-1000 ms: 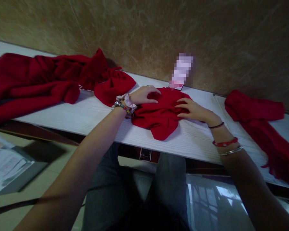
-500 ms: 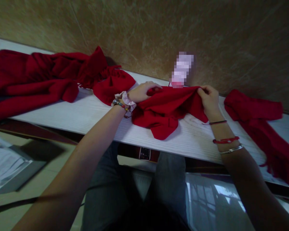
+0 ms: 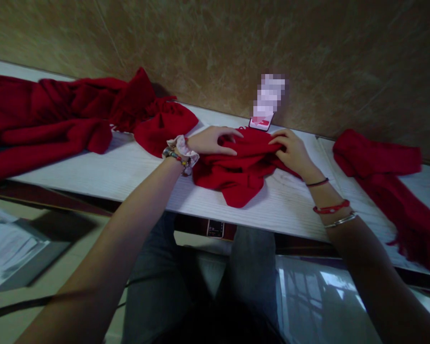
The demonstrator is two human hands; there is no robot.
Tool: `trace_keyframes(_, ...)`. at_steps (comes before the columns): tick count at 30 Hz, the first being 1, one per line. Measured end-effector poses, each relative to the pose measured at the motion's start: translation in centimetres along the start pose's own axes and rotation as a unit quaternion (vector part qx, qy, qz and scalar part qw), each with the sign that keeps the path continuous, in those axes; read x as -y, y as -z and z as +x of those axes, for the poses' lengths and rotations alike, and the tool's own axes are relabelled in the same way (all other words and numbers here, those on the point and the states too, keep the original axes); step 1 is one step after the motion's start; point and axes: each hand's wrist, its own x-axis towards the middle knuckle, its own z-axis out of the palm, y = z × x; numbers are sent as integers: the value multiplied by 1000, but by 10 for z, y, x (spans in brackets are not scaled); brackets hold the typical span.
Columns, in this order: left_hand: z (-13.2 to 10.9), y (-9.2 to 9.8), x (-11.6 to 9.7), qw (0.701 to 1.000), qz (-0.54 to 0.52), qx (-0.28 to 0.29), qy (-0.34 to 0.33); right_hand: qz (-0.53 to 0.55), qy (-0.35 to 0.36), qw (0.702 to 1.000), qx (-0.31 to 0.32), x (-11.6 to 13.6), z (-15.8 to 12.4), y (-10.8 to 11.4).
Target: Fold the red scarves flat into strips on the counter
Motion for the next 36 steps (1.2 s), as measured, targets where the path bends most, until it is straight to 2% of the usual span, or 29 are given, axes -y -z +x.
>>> trace_keyframes(2,1,-2,-1,999,28,-12,10,25,-12,1000,-13,-7,1,3)
trace_keyframes(5,1,1,0,992,47,-113,19,55,-35,998,-19,-17,1,8)
trace_keyframes(8,1,8,3,976,45,-208,44,37,-80,993,-78,-17,1,11)
trace_keyframes(10,1,11,5,966,46,-249,61,4,-80,991,-111,-8,0,11)
trace_keyframes(12,2,11,8,959,48,-270,70,-19,-42,995,-87,4,-1,7)
trace_keyframes(15,4,7,14,956,51,-280,72,-31,32,999,14,16,-2,-2)
trace_keyframes(17,5,5,17,955,53,-283,76,-46,54,996,59,17,-4,-11)
trace_keyframes(24,4,2,28,941,45,-316,115,-52,70,992,89,6,-8,-24)
trace_keyframes(27,2,5,36,932,46,-334,132,-21,69,996,49,6,-4,-16)
trace_keyframes(30,0,11,39,922,46,-358,142,20,28,997,-73,-2,2,3)
trace_keyframes(32,0,13,35,919,44,-365,143,24,-13,985,-169,-11,4,15)
trace_keyframes(33,1,13,32,919,44,-365,142,19,-30,980,-197,-16,5,19)
trace_keyframes(34,1,13,28,921,43,-362,138,12,-41,978,-203,-20,5,21)
trace_keyframes(36,3,11,19,929,44,-346,123,-9,-49,986,-162,-22,3,18)
